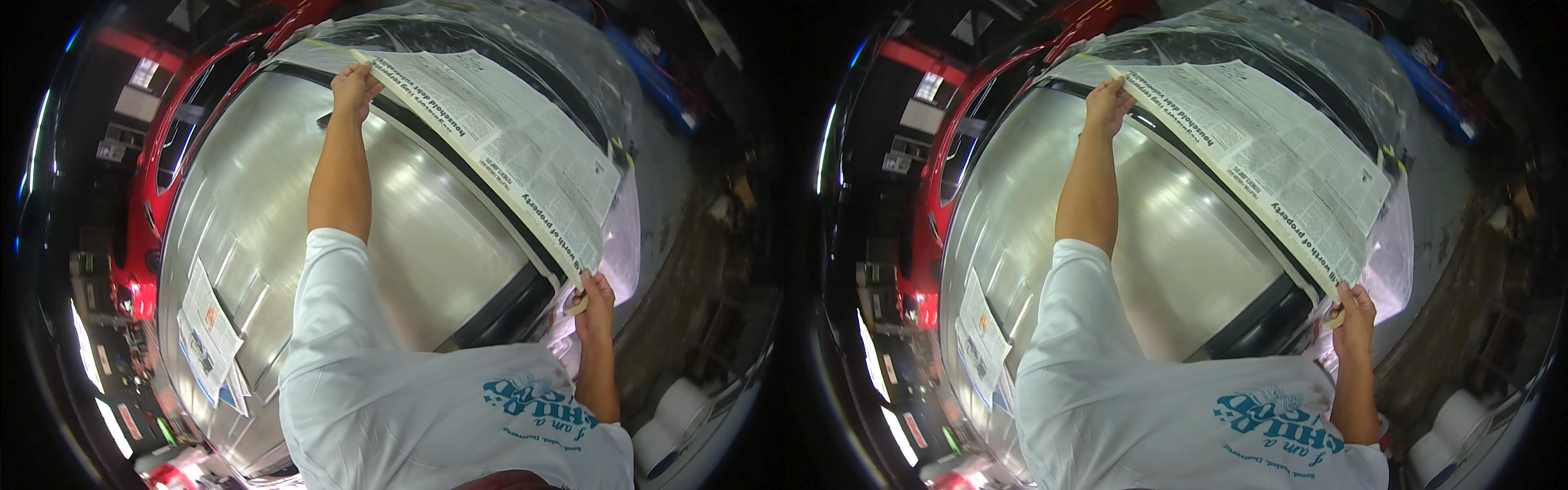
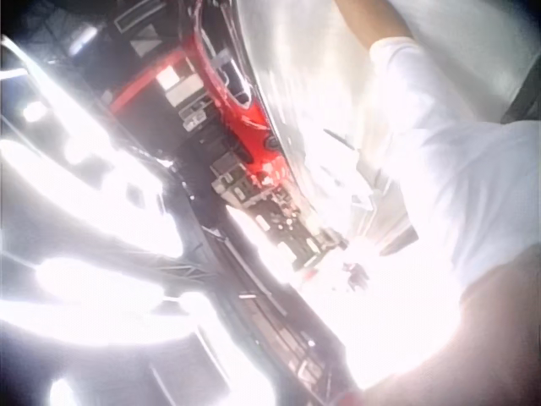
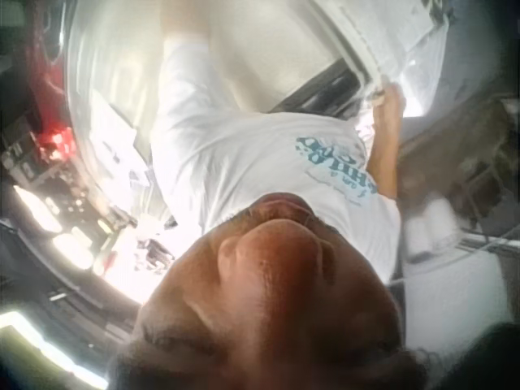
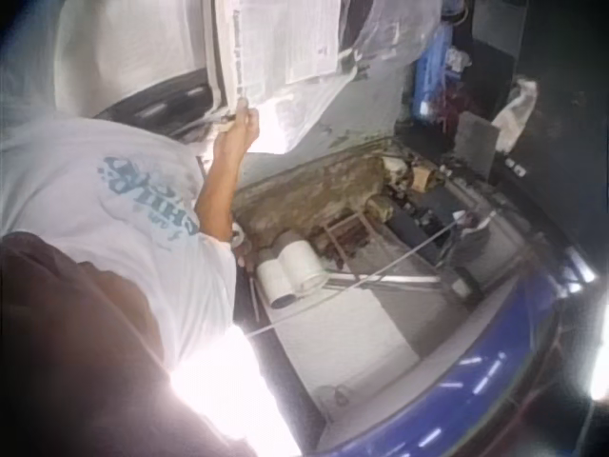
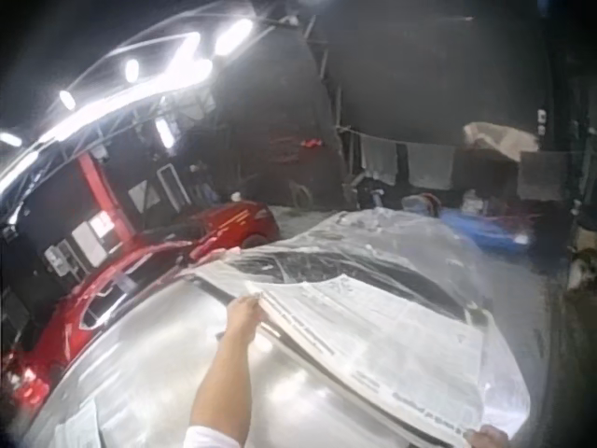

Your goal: The person applies masking tape along the edges of a car hood and secures newspaper and plastic sheeting to protect surrounding areas. The person smooths the tape and adjusts the coverings to ensure they are firmly attached.

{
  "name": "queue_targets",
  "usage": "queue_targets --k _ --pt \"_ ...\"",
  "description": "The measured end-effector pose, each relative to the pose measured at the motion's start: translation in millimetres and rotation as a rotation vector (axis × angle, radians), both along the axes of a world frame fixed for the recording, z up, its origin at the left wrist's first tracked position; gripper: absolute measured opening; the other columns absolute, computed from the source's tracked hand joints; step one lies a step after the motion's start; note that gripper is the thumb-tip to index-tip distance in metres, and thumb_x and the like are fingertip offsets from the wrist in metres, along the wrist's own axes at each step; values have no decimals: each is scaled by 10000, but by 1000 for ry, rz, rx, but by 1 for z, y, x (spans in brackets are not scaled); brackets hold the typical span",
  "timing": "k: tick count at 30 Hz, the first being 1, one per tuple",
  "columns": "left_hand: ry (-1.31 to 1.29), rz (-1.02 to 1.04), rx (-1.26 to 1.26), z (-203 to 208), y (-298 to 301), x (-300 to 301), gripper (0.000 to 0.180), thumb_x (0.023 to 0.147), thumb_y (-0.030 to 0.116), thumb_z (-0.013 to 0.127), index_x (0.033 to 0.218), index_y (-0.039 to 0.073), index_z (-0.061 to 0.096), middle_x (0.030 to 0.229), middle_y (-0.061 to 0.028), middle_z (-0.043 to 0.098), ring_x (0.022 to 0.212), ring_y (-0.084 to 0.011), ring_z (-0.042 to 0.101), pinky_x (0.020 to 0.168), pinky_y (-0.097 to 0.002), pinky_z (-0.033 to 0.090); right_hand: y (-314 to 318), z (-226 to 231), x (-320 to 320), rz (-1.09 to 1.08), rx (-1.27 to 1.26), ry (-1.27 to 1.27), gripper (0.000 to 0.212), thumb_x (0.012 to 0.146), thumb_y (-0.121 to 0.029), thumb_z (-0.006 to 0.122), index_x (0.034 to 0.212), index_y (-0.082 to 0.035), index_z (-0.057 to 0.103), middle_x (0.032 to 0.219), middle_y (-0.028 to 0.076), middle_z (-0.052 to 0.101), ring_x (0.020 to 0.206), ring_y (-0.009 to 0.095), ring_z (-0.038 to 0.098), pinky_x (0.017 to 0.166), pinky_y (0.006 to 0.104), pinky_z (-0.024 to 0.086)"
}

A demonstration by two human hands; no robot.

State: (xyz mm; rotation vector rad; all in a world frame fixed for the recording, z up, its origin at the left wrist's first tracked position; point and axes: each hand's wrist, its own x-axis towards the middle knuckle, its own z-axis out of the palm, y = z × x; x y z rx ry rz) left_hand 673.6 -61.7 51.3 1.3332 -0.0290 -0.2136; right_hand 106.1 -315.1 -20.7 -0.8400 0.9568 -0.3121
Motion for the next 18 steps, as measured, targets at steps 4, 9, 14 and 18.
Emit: queue_targets --k 4,9,14,18 --pt "28 106 102 -10 26 27 136 975 53 722 1081 19 643 947 -72 704 802 -179 702 720 -325 604 2 20 30 103 -35 14 138 961 -94 791 1021 -68 669 827 10 655 662 87 591 575 221 464" --pt "39 192 211 -26 38 46 261 906 -11 764 1143 -16 656 966 -97 738 806 -178 726 667 -270 562 -3 27 59 177 -287 71 241 941 -72 792 1145 -5 684 848 1 654 705 65 615 566 208 462" --pt "-41 161 319 -42 60 64 338 874 -8 790 1177 -56 649 971 -129 758 739 -174 743 550 -231 481 3 46 82 171 -534 183 388 927 -41 788 1264 -41 596 856 -3 621 656 50 555 509 197 396" --pt "65 250 379 -46 63 80 248 897 6 755 1113 -74 665 929 -166 762 682 -180 738 472 -241 426 16 47 91 119 -653 230 519 919 2 779 1360 -52 511 864 6 592 749 71 533 668 227 445"
